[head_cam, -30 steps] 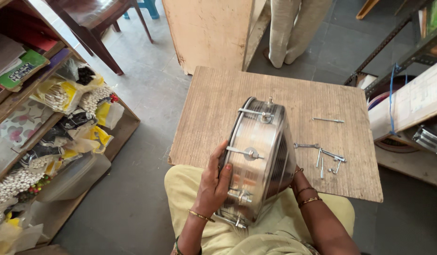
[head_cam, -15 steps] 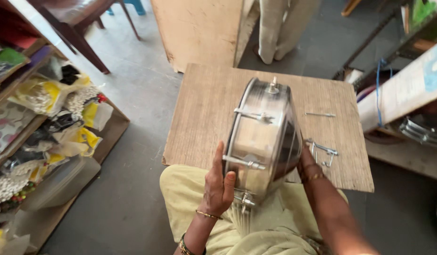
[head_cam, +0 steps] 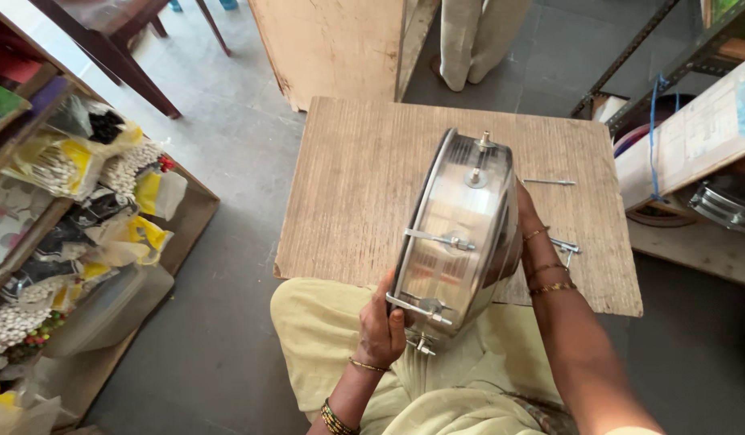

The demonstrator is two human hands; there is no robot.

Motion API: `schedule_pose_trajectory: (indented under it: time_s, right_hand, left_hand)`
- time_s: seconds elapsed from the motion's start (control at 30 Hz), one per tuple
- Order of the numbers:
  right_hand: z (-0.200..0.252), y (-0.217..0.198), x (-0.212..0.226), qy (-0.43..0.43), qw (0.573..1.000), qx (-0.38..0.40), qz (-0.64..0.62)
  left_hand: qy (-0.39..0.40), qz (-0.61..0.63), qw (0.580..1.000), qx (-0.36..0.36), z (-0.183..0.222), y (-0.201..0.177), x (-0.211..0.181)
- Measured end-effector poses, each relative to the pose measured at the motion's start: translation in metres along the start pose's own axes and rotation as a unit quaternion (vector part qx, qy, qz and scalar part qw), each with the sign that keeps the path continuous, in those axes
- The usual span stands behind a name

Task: The person inserts screws into the brackets on the side of a metal drum frame, holding the frame and threading the fasteners by hand.

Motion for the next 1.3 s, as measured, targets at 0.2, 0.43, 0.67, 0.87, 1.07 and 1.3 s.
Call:
schedule_pose_trajectory:
  time_s: [0.2, 0.43, 0.67, 0.87, 1.07, 1.3]
  right_hand:
    - [0.100, 0.067, 0.131, -0.232, 0.971, 0.043, 0.042]
    - [0.188, 0.169, 0.174, -0.428, 0.753, -0.008, 0.499]
    - [0.179, 0.150, 0.175, -0.428, 0.772, 0.016, 0.471]
    - [0.178, 0.152, 0.174, -0.422, 0.784, 0.017, 0.455]
    - [0.182, 0.151, 0.173, -0.425, 0.795, -0.004, 0.432]
    - [0.201, 0.162, 0.178, -0.439, 0.780, -0.054, 0.442]
  left_hand:
    - [0.017, -0.021, 1.000, -0.004, -0.007, 0.009, -0.004]
    - [0.019, -0.074, 0.997, 0.005, -0.026, 0.015, -0.005]
    - [0.073, -0.020, 0.997, -0.001, -0.075, 0.001, -0.039]
    - [-0.035, -0.059, 0.997, -0.016, -0.132, 0.016, -0.065]
    - [-0.075, -0.179, 0.981, -0.027, -0.161, 0.046, -0.077]
    - [-0.088, -0.104, 0.988, -0.076, -0.159, 0.051, -0.074]
Point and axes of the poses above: each hand's wrist, its own z-axis away from the middle knuckle, its own y-axis out of the palm, x = y × z, the point moved 5 cm from there along -z, towards the middle knuckle
